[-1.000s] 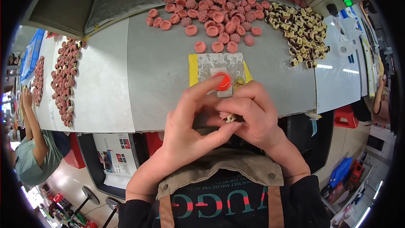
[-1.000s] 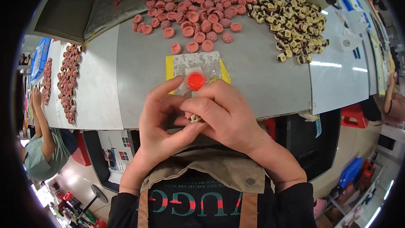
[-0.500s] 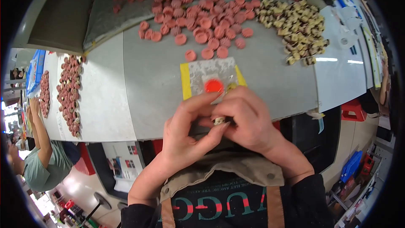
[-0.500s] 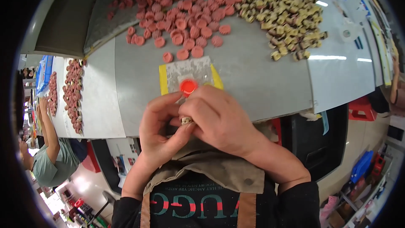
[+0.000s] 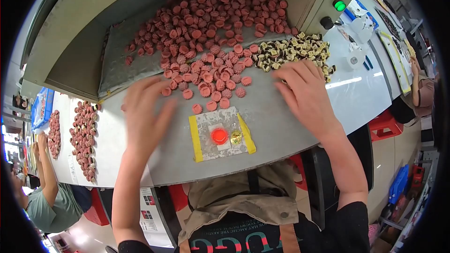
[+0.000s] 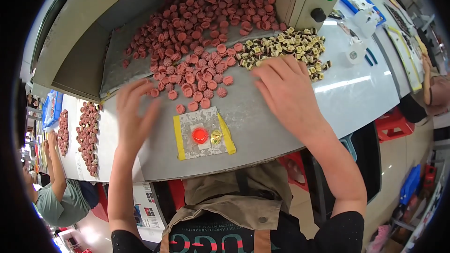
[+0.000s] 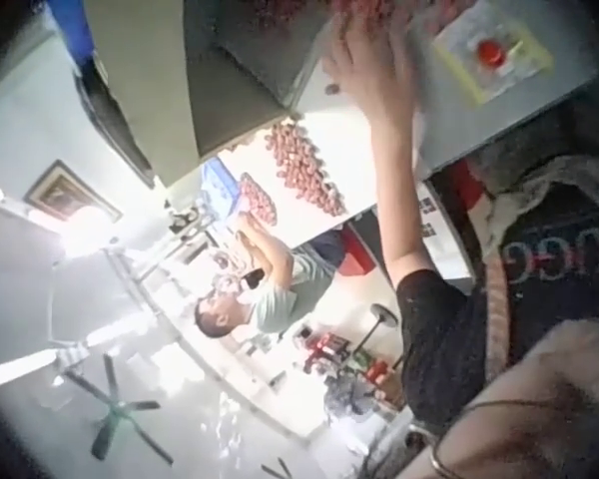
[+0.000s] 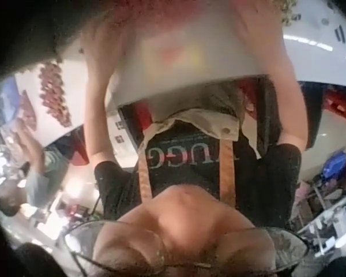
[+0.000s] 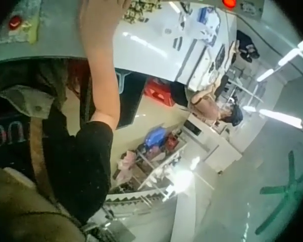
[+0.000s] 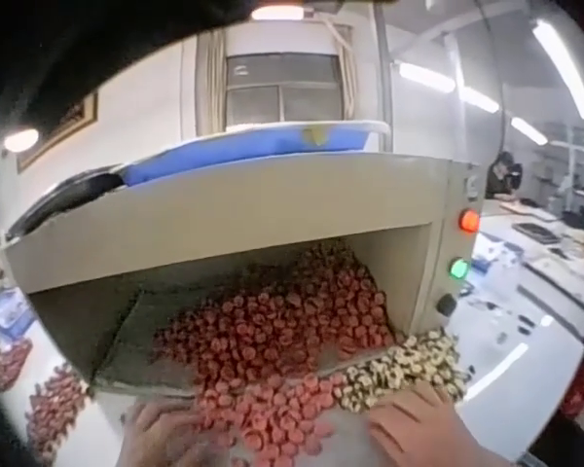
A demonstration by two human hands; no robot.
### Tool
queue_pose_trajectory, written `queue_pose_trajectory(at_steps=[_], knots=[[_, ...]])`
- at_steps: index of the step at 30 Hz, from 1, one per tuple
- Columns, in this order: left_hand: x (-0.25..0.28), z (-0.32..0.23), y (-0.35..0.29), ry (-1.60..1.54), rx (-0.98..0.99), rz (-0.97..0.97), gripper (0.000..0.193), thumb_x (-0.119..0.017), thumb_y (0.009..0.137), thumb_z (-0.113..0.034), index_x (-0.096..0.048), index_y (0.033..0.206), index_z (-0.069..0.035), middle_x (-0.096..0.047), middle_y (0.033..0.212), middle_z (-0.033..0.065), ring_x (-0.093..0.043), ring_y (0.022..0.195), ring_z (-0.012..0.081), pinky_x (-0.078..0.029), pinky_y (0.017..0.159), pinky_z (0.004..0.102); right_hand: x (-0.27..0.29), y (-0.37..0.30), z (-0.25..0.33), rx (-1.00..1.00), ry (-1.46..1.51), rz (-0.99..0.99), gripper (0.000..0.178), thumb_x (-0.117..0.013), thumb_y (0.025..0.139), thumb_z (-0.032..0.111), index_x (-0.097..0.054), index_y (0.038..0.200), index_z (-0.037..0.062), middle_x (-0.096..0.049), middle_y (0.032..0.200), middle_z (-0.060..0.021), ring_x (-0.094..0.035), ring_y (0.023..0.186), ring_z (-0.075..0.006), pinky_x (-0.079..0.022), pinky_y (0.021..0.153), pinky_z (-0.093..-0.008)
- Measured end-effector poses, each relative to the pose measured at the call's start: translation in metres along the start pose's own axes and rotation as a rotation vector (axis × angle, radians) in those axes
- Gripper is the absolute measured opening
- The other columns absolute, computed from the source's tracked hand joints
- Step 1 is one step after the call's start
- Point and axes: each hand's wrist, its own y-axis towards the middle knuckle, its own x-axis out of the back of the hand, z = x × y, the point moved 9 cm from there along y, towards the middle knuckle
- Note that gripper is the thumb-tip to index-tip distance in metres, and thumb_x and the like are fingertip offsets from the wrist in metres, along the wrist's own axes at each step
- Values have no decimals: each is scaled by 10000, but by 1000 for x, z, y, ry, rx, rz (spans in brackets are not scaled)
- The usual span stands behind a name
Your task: The person assembles small gold-colored components into pink plastic pieces by hand, placing the plastic pieces onto a template card at a factory workstation.
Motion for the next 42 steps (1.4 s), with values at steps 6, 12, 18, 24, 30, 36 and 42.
queue_pose_trajectory(at_steps=[6,12,18,24,30,36,42], knots=[[-85,-89,73,-133,-310,83,491,-720,735,-242,-556,1170,-83,-550,1188,106,-458,1210,294,-300,1049,480,-28,44,-1,122,-100,-117,338,-677,772,118,-591,1098,87,-580,1047,-64,-531,997,-262,-391,873,-387],[-93,-63,73,0,-384,40,251,-678,767,-155,-599,1002,-111,-598,1012,20,-530,1104,204,-311,1046,493,-44,47,-5,164,-162,-58,283,-675,772,134,-592,1037,79,-586,1021,-57,-543,961,-249,-391,870,-386],[-75,-45,64,-15,-379,80,195,-666,782,-136,-616,970,-129,-594,993,22,-532,1099,201,-328,1036,464,-18,46,-5,151,-59,-111,215,-663,775,98,-575,970,70,-597,982,-62,-551,965,-253,-385,882,-378],[-83,-60,82,-152,-355,36,289,-676,771,-157,-612,1050,-118,-584,1086,41,-512,1124,241,-369,962,421,2,16,10,-120,263,45,166,-633,806,30,-544,945,38,-587,933,-86,-580,882,-255,-437,802,-356],[-117,-63,94,15,-406,88,182,-665,779,-160,-618,950,-120,-577,995,13,-518,1045,213,-399,886,400,-14,-13,40,-151,335,167,163,-625,812,22,-558,959,36,-577,910,-99,-584,815,-237,-453,767,-339],[-85,-51,69,-23,-450,7,102,-641,795,-172,-650,887,-129,-602,944,-12,-518,1017,186,-402,856,389,-20,-21,44,-4,164,236,134,-659,820,82,-595,934,53,-563,852,-92,-576,764,-264,-462,713,-371],[-15,-31,33,-512,-16,15,195,-555,913,-91,-631,1088,-52,-620,1011,69,-599,925,232,-474,816,336,-35,-17,51,88,189,113,210,-683,818,156,-607,985,53,-551,844,-95,-567,769,-280,-464,693,-365]])
